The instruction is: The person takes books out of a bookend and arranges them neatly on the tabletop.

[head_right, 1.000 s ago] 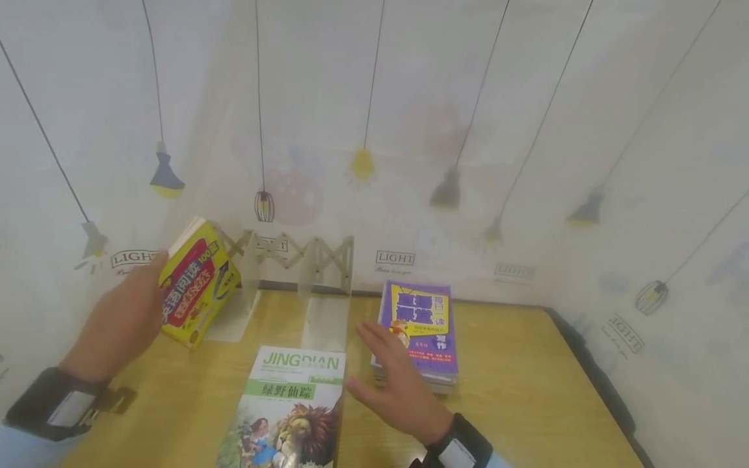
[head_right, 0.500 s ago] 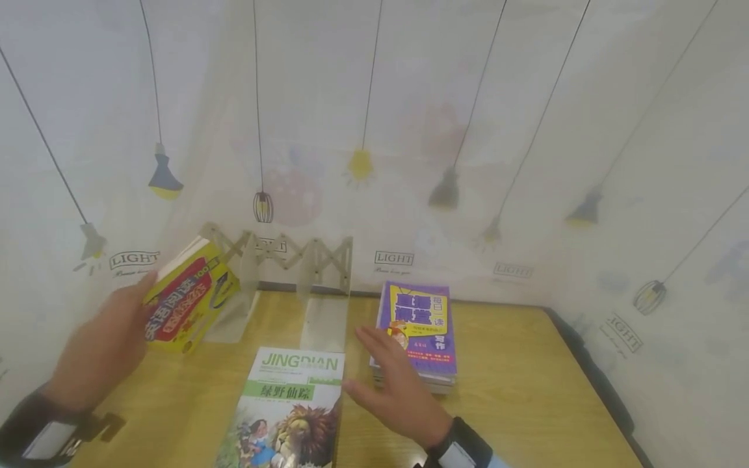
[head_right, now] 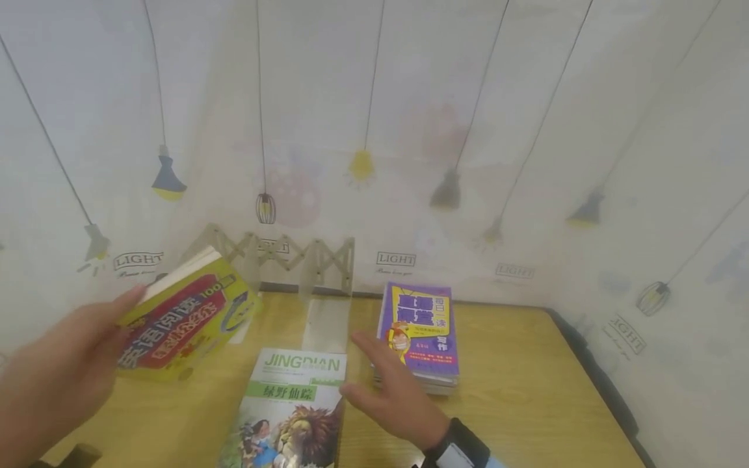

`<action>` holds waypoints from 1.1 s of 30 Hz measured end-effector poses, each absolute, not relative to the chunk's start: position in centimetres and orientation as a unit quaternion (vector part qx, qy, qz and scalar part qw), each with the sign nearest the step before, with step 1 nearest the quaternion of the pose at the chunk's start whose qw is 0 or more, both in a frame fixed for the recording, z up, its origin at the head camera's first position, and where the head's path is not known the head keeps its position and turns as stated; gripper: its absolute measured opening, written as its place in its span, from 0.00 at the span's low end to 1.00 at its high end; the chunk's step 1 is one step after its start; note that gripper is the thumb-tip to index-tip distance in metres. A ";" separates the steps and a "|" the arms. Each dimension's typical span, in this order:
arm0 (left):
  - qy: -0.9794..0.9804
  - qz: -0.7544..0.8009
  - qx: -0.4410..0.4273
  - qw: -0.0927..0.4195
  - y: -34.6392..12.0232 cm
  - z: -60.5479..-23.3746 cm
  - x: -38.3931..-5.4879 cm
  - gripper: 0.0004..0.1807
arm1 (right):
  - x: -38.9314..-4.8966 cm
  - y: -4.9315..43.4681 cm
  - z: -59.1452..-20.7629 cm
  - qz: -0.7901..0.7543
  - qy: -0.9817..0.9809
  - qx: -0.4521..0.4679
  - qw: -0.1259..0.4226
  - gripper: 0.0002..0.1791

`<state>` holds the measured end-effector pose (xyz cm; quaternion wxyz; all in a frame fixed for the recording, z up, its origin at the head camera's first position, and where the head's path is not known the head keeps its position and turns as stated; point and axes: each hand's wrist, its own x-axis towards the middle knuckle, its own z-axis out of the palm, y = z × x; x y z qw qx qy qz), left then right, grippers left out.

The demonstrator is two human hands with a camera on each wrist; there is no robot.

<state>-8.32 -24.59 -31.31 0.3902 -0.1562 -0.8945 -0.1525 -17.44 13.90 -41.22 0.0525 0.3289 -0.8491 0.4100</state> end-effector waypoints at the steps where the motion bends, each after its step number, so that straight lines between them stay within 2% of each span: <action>1: -0.892 -0.159 -0.169 0.387 -24.2 -31.2 -8.2 0.43 | -17.4 13.8 -41.1 0.412 -0.848 0.331 0.050 0.40; 3: -0.889 -0.181 -0.195 0.373 -23.5 -31.0 -8.0 0.44 | -17.4 13.6 -40.9 0.417 -0.843 0.337 0.048 0.40; 7: -0.866 -0.234 -0.259 0.359 -22.2 -30.8 -8.1 0.23 | -17.4 13.1 -40.4 0.423 -0.834 0.350 0.047 0.41; 8: -0.859 -0.244 -0.275 0.357 -21.9 -30.8 -8.2 0.21 | -17.4 13.0 -40.3 0.423 -0.832 0.356 0.050 0.42; 10: -0.844 -0.257 -0.308 0.356 -21.3 -30.7 -8.5 0.25 | -17.4 12.8 -40.0 0.422 -0.829 0.364 0.052 0.42; 14: -0.832 -0.276 -0.355 0.325 -20.0 -30.8 -8.7 0.24 | -17.6 12.3 -39.6 0.423 -0.818 0.387 0.042 0.41; 17: -0.830 -0.292 -0.380 0.286 -19.2 -31.2 -8.6 0.24 | -17.6 12.2 -39.6 0.433 -0.808 0.399 0.029 0.30; 20: -0.828 -0.298 -0.389 0.272 -18.7 -31.6 -8.7 0.24 | -17.3 12.5 -39.8 0.437 -0.801 0.408 0.034 0.20; 26: -0.826 -0.307 -0.371 0.292 -18.6 -32.1 -9.3 0.22 | -16.9 12.9 -40.0 0.470 -0.783 0.405 0.036 0.15; 33: -0.850 -0.270 -0.316 0.323 -18.8 -32.2 -10.1 0.27 | -16.7 13.2 -40.6 0.553 -0.759 0.343 -0.023 0.15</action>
